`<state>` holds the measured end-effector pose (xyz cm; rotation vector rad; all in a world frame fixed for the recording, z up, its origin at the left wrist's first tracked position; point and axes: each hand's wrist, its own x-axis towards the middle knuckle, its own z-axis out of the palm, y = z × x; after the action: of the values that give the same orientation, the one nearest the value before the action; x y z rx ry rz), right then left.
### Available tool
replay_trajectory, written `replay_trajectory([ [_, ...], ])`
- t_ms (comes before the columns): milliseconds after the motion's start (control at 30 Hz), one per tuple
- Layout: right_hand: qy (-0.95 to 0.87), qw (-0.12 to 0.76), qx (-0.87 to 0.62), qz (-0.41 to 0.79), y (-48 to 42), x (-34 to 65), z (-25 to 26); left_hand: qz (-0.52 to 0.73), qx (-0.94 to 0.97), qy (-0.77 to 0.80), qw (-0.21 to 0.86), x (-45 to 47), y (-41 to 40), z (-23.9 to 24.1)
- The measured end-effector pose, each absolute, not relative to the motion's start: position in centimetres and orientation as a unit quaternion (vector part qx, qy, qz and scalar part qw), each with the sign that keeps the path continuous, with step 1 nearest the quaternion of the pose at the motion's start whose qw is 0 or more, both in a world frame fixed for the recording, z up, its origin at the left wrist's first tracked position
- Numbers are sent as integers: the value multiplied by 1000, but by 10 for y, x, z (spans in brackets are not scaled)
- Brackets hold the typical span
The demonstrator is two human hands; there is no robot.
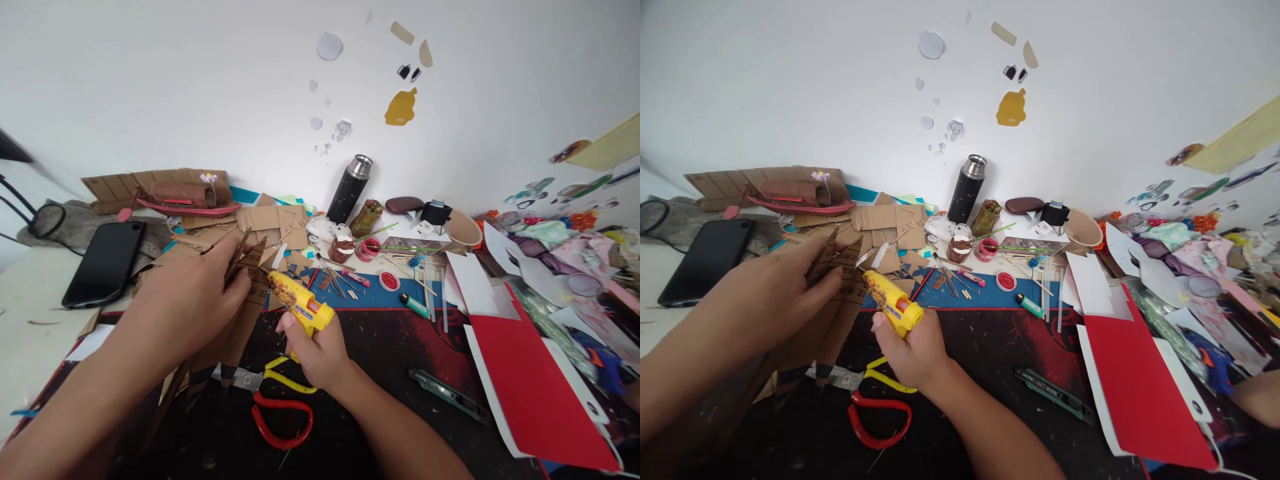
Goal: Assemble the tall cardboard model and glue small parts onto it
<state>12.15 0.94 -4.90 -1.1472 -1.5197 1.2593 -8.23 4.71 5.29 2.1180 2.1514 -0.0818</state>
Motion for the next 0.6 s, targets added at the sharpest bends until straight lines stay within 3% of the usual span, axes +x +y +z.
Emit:
replay_trajectory([
  [600, -648, 407, -446, 464, 12, 124, -56, -16, 692, 718, 75, -80, 49, 51],
])
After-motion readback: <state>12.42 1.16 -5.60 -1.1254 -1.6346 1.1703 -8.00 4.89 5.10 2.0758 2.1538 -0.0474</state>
